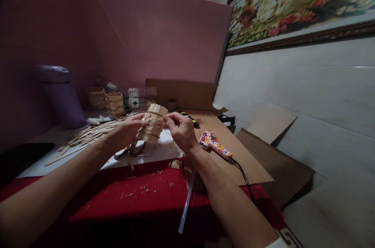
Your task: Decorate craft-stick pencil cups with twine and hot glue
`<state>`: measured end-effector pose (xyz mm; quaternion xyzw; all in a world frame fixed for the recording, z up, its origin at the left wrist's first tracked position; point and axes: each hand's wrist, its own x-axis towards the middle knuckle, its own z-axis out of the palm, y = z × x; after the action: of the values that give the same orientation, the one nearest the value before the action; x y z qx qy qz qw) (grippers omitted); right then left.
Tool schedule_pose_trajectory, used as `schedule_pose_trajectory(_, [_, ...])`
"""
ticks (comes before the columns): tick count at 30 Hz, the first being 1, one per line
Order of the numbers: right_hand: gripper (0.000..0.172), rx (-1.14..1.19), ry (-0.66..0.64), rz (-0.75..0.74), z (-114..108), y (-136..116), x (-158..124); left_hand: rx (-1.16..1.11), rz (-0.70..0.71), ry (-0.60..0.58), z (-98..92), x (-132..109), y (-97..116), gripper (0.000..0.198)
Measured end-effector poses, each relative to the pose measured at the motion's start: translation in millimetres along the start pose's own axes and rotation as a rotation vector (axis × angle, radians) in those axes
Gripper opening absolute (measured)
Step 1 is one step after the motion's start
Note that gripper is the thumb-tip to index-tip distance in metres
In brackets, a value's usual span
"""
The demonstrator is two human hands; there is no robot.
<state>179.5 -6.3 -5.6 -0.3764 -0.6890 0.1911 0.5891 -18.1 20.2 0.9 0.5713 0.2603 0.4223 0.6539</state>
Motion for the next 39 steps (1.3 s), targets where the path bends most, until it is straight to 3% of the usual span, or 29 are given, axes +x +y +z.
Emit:
schedule_pose_trajectory(9, [0.014,-0.216,0.168,-0.223,-2.0,-1.2,-1.4,-0.008,-0.004,0.065,-0.4,1.1,0.4,0.047])
schedule_pose_trajectory(14, [0.008,-0.428,0.239,-0.387,-1.7,-4.7,-5.7,-0.024,0.005,0.104,0.2,1.3,-0.6,0.047])
schedule_pose_trajectory(17, [0.008,-0.572,0.248,-0.404,-0.8,-4.3,-6.5,-0.034,0.011,0.137,1.4,1.5,-0.1,0.045])
schedule_pose_trajectory(27, [0.012,-0.569,0.183,-0.366,-1.0,1.8,-4.4,-0.019,0.017,0.167,4.3,0.5,3.1,0.046])
schedule_pose_trajectory(34, [0.020,-0.463,0.073,-0.213,3.5,-0.8,-9.0,-0.012,0.031,0.172,5.9,-0.9,1.9,0.054])
schedule_pose_trajectory(39, [0.025,-0.468,-0.041,-0.371,5.9,2.7,-11.9,-0.018,0.028,0.137,5.9,1.2,-4.0,0.057])
